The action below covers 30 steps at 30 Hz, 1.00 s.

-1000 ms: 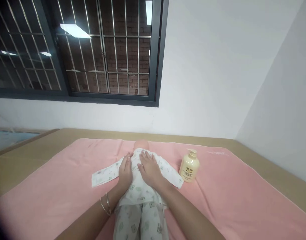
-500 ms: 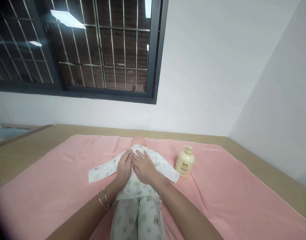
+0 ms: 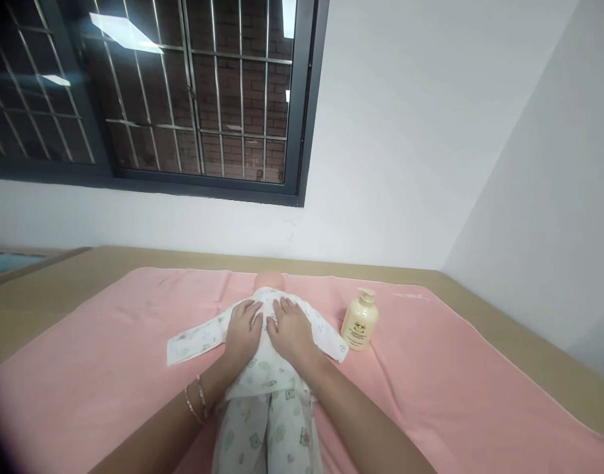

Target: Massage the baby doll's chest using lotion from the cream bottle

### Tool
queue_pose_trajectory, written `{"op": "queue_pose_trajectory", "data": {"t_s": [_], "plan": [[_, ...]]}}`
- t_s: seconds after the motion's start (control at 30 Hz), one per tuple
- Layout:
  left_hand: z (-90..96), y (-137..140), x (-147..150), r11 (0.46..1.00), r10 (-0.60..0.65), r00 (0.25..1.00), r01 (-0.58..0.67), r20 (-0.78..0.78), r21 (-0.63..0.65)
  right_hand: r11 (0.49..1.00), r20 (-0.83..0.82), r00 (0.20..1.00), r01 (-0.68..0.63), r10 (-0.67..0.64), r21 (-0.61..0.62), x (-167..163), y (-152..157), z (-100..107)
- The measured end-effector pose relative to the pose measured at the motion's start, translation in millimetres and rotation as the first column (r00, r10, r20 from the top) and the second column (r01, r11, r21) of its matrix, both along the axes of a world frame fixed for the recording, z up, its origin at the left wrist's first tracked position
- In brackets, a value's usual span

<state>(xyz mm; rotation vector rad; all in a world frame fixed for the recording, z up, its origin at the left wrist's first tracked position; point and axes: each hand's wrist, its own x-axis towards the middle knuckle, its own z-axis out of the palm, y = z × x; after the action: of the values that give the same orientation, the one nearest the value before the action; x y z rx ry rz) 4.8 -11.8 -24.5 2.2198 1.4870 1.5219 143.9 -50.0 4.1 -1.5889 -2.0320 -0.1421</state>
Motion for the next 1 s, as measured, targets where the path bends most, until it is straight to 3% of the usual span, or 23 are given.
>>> {"op": "queue_pose_trajectory", "data": {"t_s": [0.13,0.27,0.47,0.67,0.83,1.0], "plan": [[-1.0,3,2,0.999,0.035,0.996,-0.037,-0.087,-0.03,0.994,-0.099,0.992,-0.084,0.077,-0.071,12,17,-6],[-0.7,3,2,1.0,-0.003,0.99,0.005,-0.139,0.014,0.987,-0.074,0.986,-0.151,0.147,-0.052,11,18,-6],[2.6,-9,-1,0.988,0.045,0.99,-0.024,-0.133,0.153,1.0,0.03,0.999,-0.02,0.021,-0.016,-9,-8,5],[0.5,-9,0,0.99,0.127,0.985,-0.119,-0.118,0.071,0.997,-0.107,0.991,0.074,-0.075,-0.021,-6,0,5],[-6.3,2,2,0.998,0.046,0.992,-0.041,-0.12,0.047,0.999,-0.124,0.991,0.041,-0.045,-0.034,5,19,-2],[-1.7,-1,0,0.995,-0.008,0.992,0.021,-0.129,0.098,0.999,-0.077,0.997,-0.005,0.002,-0.041,1,12,-3]]}}
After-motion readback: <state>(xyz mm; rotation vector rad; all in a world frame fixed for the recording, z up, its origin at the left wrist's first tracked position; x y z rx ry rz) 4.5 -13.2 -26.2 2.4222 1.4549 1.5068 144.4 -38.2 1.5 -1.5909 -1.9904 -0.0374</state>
